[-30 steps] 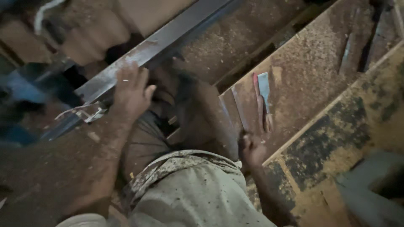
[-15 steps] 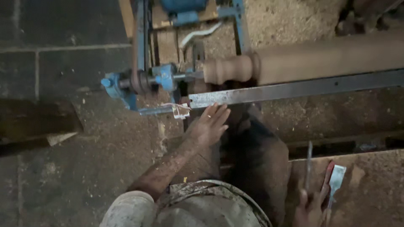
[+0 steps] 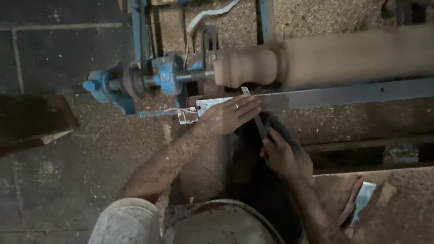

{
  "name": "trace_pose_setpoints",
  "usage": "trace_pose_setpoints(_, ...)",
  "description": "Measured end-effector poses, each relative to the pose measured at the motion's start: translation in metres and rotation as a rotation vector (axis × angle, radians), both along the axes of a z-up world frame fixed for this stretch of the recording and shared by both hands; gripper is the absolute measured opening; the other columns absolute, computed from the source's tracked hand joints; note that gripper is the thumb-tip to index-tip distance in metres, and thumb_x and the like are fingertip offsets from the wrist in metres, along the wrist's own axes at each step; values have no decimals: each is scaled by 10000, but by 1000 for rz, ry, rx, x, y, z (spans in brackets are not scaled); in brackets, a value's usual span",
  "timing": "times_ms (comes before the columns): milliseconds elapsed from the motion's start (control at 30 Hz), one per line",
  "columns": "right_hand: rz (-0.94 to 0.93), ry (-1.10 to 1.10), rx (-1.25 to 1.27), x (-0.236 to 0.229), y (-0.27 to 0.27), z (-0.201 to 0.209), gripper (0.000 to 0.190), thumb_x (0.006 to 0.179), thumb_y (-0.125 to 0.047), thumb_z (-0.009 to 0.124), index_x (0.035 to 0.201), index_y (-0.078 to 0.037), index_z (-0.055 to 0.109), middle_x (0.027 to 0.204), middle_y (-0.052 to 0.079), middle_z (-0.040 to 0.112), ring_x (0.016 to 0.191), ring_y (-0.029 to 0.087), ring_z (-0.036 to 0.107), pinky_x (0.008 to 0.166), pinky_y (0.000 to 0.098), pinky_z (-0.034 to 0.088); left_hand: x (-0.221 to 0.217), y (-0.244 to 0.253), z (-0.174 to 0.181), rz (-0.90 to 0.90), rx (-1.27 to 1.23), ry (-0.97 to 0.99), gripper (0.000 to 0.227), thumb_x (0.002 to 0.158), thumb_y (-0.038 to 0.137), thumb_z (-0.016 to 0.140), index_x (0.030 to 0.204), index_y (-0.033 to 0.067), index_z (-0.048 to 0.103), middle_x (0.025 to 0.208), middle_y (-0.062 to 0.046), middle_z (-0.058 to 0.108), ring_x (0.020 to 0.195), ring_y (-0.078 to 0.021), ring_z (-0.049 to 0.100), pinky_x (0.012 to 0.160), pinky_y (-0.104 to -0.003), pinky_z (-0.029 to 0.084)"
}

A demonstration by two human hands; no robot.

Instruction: The person shapes a cylindrical piece of wood mounted on a lathe using a chisel. They hold the tool against the rotating wood to carve grooves and smooth the surface, then switch to a sanding block to finish the piece.

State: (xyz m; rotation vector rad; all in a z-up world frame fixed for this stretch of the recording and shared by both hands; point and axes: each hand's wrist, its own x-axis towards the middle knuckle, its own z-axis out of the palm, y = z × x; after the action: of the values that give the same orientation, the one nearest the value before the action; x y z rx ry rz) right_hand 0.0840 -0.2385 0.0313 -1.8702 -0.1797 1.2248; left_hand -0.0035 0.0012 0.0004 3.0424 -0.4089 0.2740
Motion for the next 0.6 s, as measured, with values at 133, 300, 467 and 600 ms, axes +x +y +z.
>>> trace_pose_setpoints(133, 40, -36, -91, 4, 4, 15, 512, 997, -177, 553, 1505, -133, 501, 751, 21, 602, 628, 115, 509, 557, 295, 446, 3, -2, -7, 35, 60, 31, 650, 1004, 243, 513, 1611, 76, 353, 1697, -78, 308, 1581, -211, 263, 1330, -379, 179)
trace_pose_setpoints(300, 94, -75, -83, 8, 8, 24, 497, 995, -162, 566, 1490, -128, 539, 762, 14, 609, 669, 110, 531, 618, 281, 468, 0, -4, -19, 61, 27, 39, 597, 1046, 241, 470, 1607, 68, 362, 1696, -86, 327, 1587, -218, 273, 1343, -384, 183)
trace_pose_setpoints(467, 86, -62, 38, 7, 9, 24, 490, 998, -142, 549, 1488, -130, 553, 761, 8, 569, 670, 110, 520, 616, 285, 468, -3, -4, -30, 81, -357, 68, 548, 1088, 239, 428, 1603, 60, 370, 1694, -95, 347, 1592, -225, 284, 1357, -390, 187)
trace_pose_setpoints(600, 117, -130, -63, 10, 13, 26, 501, 987, -147, 560, 1487, -148, 550, 717, 37, 590, 647, 123, 545, 621, 293, 486, -3, -9, -48, -96, -2192, 339, 512, 1122, 238, 394, 1600, 54, 377, 1692, -102, 363, 1597, -231, 292, 1367, -394, 190)
